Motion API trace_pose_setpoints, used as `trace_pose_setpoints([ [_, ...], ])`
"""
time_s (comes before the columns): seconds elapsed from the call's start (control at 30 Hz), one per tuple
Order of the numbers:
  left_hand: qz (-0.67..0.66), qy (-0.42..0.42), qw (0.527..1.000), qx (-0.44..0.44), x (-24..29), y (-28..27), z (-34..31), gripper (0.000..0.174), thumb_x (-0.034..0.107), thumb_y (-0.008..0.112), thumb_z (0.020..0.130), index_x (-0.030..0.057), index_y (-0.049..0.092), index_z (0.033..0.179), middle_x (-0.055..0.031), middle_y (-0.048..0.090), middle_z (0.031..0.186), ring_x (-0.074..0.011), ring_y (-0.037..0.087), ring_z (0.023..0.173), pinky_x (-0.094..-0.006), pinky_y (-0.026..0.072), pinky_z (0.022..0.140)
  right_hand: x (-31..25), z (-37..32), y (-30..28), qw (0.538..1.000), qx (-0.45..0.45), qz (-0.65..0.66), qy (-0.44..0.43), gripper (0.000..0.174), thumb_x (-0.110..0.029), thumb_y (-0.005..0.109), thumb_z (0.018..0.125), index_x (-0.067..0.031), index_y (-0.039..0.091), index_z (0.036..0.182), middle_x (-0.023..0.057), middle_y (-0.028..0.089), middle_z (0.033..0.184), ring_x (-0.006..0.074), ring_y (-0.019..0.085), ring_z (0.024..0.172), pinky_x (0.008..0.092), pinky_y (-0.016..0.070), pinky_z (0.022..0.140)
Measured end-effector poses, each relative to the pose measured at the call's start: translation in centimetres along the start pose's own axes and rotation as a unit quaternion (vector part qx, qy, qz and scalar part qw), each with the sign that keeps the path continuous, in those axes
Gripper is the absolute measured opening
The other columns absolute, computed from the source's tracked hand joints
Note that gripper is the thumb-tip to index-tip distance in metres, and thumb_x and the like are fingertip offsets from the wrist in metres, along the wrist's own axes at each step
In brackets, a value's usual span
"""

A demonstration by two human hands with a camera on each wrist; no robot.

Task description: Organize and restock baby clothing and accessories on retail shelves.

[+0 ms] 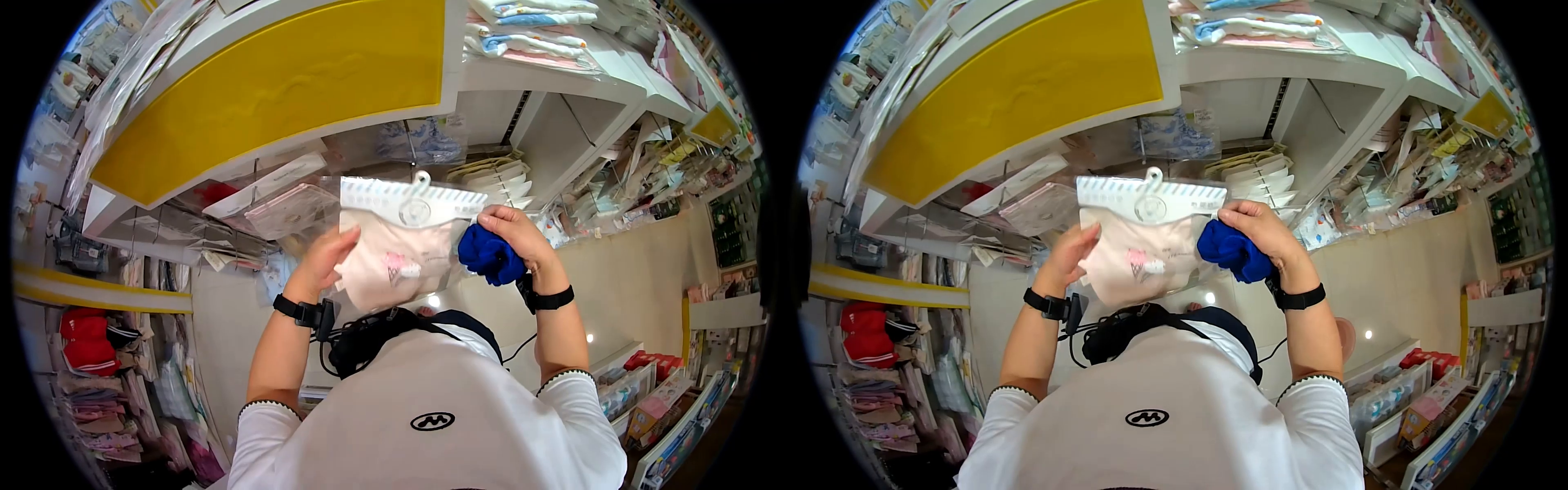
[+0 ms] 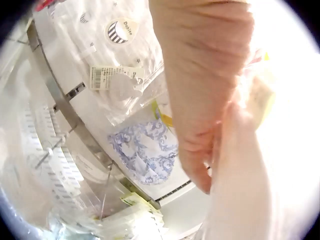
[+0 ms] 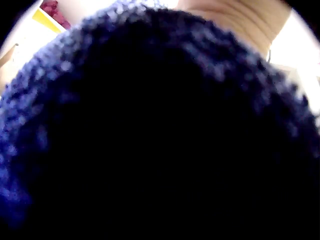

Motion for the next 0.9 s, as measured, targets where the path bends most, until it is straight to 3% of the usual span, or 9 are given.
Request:
trace_pose_setpoints([
  [0.17, 0.248, 0.134, 0.939, 0.196, 0.6, -0.3, -1.0, 0.062, 0.023, 0.062, 0.085, 0.0010, 0.031, 0.133, -0.0143, 0.047, 0.124, -0.0193, 0.050, 0.108, -0.0316, 0.0420, 0.089, -2.1, -1.0, 0.1, 0.987, 0.063, -0.116, -0.087, 0.016, -0.016, 0.059, 0.086, -0.0017, 0.063, 0.091, -0.0014, 0.060, 0.079, 0.0063, 0.053, 0.072, 0.0217, 0.0439, 0.067],
  [0.23, 0.341, 0.224, 0.865, 0.291, 1.2, -0.3, -3.3, 0.067, 0.018, 0.067, 0.080, -0.0005, 0.029, 0.132, -0.0154, 0.044, 0.126, -0.0211, 0.048, 0.109, -0.0319, 0.0413, 0.088, -2.8, -1.5, 0.1, 0.973, 0.076, -0.182, -0.117, 0.016, -0.016, 0.060, 0.085, -0.0003, 0.063, 0.089, -0.0007, 0.060, 0.078, 0.0072, 0.052, 0.073, 0.0228, 0.0434, 0.067],
  [0.3, 0.369, 0.370, 0.770, 0.367, 2.8, 2.7, -6.2, 0.053, 0.005, 0.062, 0.078, 0.0005, 0.037, 0.124, -0.0122, 0.045, 0.119, -0.0195, 0.046, 0.099, -0.0306, 0.0382, 0.088, -2.4, -1.7, -0.5, 0.965, 0.077, -0.202, -0.145, 0.016, -0.015, 0.060, 0.084, 0.0010, 0.063, 0.086, -0.0001, 0.060, 0.078, 0.0079, 0.052, 0.074, 0.0236, 0.0431, 0.068],
  [0.37, 0.468, 0.481, 0.647, 0.362, 4.7, 6.4, -8.1, 0.039, 0.004, 0.065, 0.073, 0.0028, 0.052, 0.109, -0.0128, 0.048, 0.110, -0.0233, 0.048, 0.101, -0.0339, 0.0369, 0.088, -2.0, -1.5, -1.0, 0.970, 0.071, -0.179, -0.146, 0.014, -0.013, 0.059, 0.084, 0.0011, 0.063, 0.085, -0.0003, 0.060, 0.078, 0.0078, 0.051, 0.073, 0.0234, 0.0425, 0.068],
  [0.4, 0.543, 0.471, 0.620, 0.313, 6.7, 9.1, -8.4, 0.033, 0.011, 0.067, 0.074, 0.0061, 0.056, 0.104, -0.0112, 0.052, 0.107, -0.0268, 0.049, 0.099, -0.0365, 0.0340, 0.090, -1.9, -1.5, -0.9, 0.974, 0.070, -0.173, -0.128, 0.013, -0.012, 0.059, 0.084, 0.0010, 0.063, 0.084, -0.0004, 0.060, 0.078, 0.0075, 0.051, 0.073, 0.0230, 0.0422, 0.068],
  [0.53, 0.609, 0.429, 0.627, 0.227, 8.6, 11.1, -4.9, 0.023, 0.023, 0.060, 0.082, 0.0090, 0.060, 0.100, -0.0076, 0.059, 0.098, -0.0237, 0.051, 0.098, -0.0411, 0.0312, 0.091, -2.6, -1.5, 0.3, 0.977, 0.030, -0.148, -0.150, 0.010, -0.010, 0.059, 0.084, 0.0000, 0.063, 0.083, -0.0013, 0.059, 0.077, 0.0065, 0.050, 0.072, 0.0216, 0.0413, 0.068],
  [0.57, 0.625, 0.361, 0.668, 0.181, 8.6, 10.8, -4.0, 0.017, 0.023, 0.058, 0.084, 0.0082, 0.062, 0.092, -0.0055, 0.061, 0.089, -0.0210, 0.055, 0.091, -0.0393, 0.0336, 0.088, -2.7, -1.3, 0.4, 0.977, 0.028, -0.138, -0.159, 0.010, -0.009, 0.059, 0.084, -0.0002, 0.063, 0.083, -0.0016, 0.059, 0.077, 0.0063, 0.050, 0.072, 0.0215, 0.0412, 0.068],
  [0.67, 0.593, 0.366, 0.703, 0.144, 9.0, 10.4, -3.3, 0.016, 0.023, 0.058, 0.083, 0.0077, 0.063, 0.085, -0.0030, 0.061, 0.083, -0.0201, 0.057, 0.084, -0.0358, 0.0364, 0.083, -3.5, -1.3, 0.6, 0.976, 0.031, -0.126, -0.177, 0.010, -0.010, 0.059, 0.084, -0.0004, 0.063, 0.083, -0.0025, 0.058, 0.076, 0.0058, 0.049, 0.071, 0.0209, 0.0403, 0.067],
  [0.9, 0.621, 0.397, 0.664, 0.130, 9.8, 11.2, -3.8, 0.011, 0.018, 0.061, 0.080, 0.0086, 0.062, 0.085, -0.0047, 0.061, 0.081, -0.0210, 0.058, 0.079, -0.0336, 0.0380, 0.075, -3.5, -1.5, 0.7, 0.964, 0.068, -0.180, -0.183, 0.013, -0.012, 0.059, 0.084, 0.0012, 0.063, 0.083, -0.0010, 0.060, 0.076, 0.0061, 0.050, 0.070, 0.0212, 0.0410, 0.063],
])
Point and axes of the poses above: each hand's wrist, its own z-axis towards the middle knuckle, its own y-axis out of the palm, x = y × z, the point moved 5 cm from there along z, towards the middle knuckle
